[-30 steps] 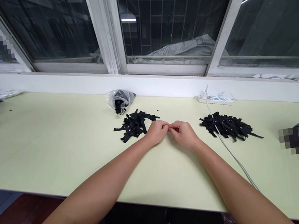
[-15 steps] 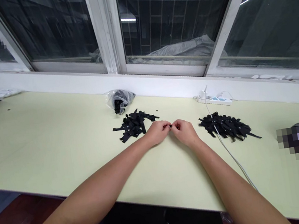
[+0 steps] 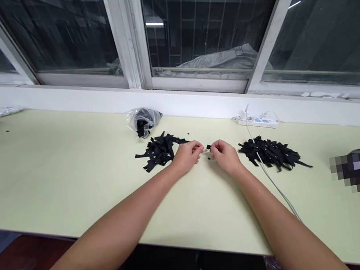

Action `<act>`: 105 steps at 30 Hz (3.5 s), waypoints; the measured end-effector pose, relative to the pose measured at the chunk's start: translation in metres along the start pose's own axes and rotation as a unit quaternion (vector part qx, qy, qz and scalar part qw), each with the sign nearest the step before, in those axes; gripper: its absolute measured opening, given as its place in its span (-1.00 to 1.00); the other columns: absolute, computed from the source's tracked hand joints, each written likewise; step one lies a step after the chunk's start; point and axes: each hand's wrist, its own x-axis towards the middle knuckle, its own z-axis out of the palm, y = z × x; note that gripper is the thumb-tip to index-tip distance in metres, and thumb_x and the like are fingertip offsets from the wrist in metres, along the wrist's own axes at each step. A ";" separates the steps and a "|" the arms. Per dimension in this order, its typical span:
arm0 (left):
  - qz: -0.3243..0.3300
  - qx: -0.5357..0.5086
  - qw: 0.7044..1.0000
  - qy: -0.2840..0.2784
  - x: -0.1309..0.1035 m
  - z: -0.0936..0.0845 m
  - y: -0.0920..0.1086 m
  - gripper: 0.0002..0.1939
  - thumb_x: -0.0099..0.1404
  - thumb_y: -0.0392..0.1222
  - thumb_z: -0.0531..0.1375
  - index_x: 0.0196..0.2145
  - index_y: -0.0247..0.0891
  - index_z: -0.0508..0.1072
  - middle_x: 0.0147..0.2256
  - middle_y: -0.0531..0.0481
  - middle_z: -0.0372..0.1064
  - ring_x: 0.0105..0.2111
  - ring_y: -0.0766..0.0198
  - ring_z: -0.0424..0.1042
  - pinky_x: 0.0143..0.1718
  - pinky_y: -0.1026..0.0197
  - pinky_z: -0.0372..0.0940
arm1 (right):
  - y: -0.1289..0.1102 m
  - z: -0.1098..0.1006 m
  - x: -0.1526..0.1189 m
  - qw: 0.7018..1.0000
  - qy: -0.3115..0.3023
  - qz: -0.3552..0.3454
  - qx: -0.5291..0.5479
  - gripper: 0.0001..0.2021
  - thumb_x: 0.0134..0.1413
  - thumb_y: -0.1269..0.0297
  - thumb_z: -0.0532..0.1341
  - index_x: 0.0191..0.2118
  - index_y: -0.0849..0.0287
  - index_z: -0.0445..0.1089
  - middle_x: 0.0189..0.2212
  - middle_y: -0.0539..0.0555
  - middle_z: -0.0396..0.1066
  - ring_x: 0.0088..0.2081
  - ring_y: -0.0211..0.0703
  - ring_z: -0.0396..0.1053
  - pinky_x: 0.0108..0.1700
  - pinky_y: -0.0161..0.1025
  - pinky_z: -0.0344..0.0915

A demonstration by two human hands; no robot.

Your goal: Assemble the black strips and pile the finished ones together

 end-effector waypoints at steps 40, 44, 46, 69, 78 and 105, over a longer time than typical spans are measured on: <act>0.069 0.075 0.993 0.059 0.001 -0.003 0.005 -0.90 0.20 -0.24 0.24 -0.35 -0.23 0.58 -0.33 0.05 0.55 -0.32 0.27 0.48 -0.26 0.25 0.31 | -0.013 0.001 -0.006 0.996 -0.045 -0.030 0.074 -0.72 0.07 0.09 0.17 -0.25 0.14 0.53 -0.39 0.06 0.50 -0.43 -0.18 0.37 -0.34 -0.23 0.33; 0.056 0.044 0.995 0.072 0.003 -0.002 0.004 -0.94 0.15 -0.23 0.28 -0.40 -0.26 0.54 -0.38 0.03 0.53 -0.33 0.25 0.49 -0.26 0.23 0.33 | -0.013 0.002 -0.006 0.997 -0.038 -0.037 0.064 -0.72 0.07 0.10 0.17 -0.24 0.13 0.54 -0.37 0.07 0.51 -0.42 -0.16 0.37 -0.31 -0.21 0.34; 0.053 0.028 0.995 0.077 0.004 -0.001 0.003 -0.93 0.12 -0.24 0.30 -0.41 -0.28 0.51 -0.39 0.02 0.52 -0.33 0.24 0.49 -0.25 0.22 0.34 | -0.012 0.002 -0.006 0.997 -0.033 -0.046 0.057 -0.72 0.07 0.11 0.17 -0.24 0.14 0.54 -0.35 0.08 0.52 -0.40 -0.15 0.38 -0.30 -0.20 0.34; 0.090 0.038 0.994 0.045 0.003 -0.001 0.005 -0.92 0.25 -0.22 0.19 -0.34 -0.27 0.45 -0.40 0.07 0.41 -0.42 0.35 0.28 -0.32 0.26 0.21 | -0.008 0.003 -0.004 0.996 -0.027 -0.031 0.077 -0.72 0.07 0.07 0.18 -0.24 0.14 0.48 -0.43 0.06 0.48 -0.41 -0.14 0.38 -0.36 -0.22 0.31; 0.100 0.007 0.995 0.025 0.003 -0.001 0.001 -0.90 0.29 -0.18 0.17 -0.28 -0.25 0.43 -0.27 0.01 0.45 -0.22 0.25 0.41 -0.16 0.20 0.28 | -0.010 0.004 -0.004 0.992 -0.035 -0.020 0.118 -0.70 0.05 0.03 0.20 -0.24 0.15 0.47 -0.42 0.06 0.46 -0.42 -0.15 0.36 -0.39 -0.23 0.31; 0.081 0.001 0.995 0.065 0.006 -0.002 0.001 -0.89 0.19 -0.19 0.27 -0.36 -0.29 0.51 -0.33 -0.02 0.49 -0.31 0.27 0.45 -0.25 0.24 0.35 | -0.013 0.002 -0.005 0.991 -0.043 -0.016 0.128 -0.68 0.03 0.04 0.21 -0.23 0.17 0.50 -0.42 0.07 0.47 -0.42 -0.16 0.36 -0.40 -0.24 0.33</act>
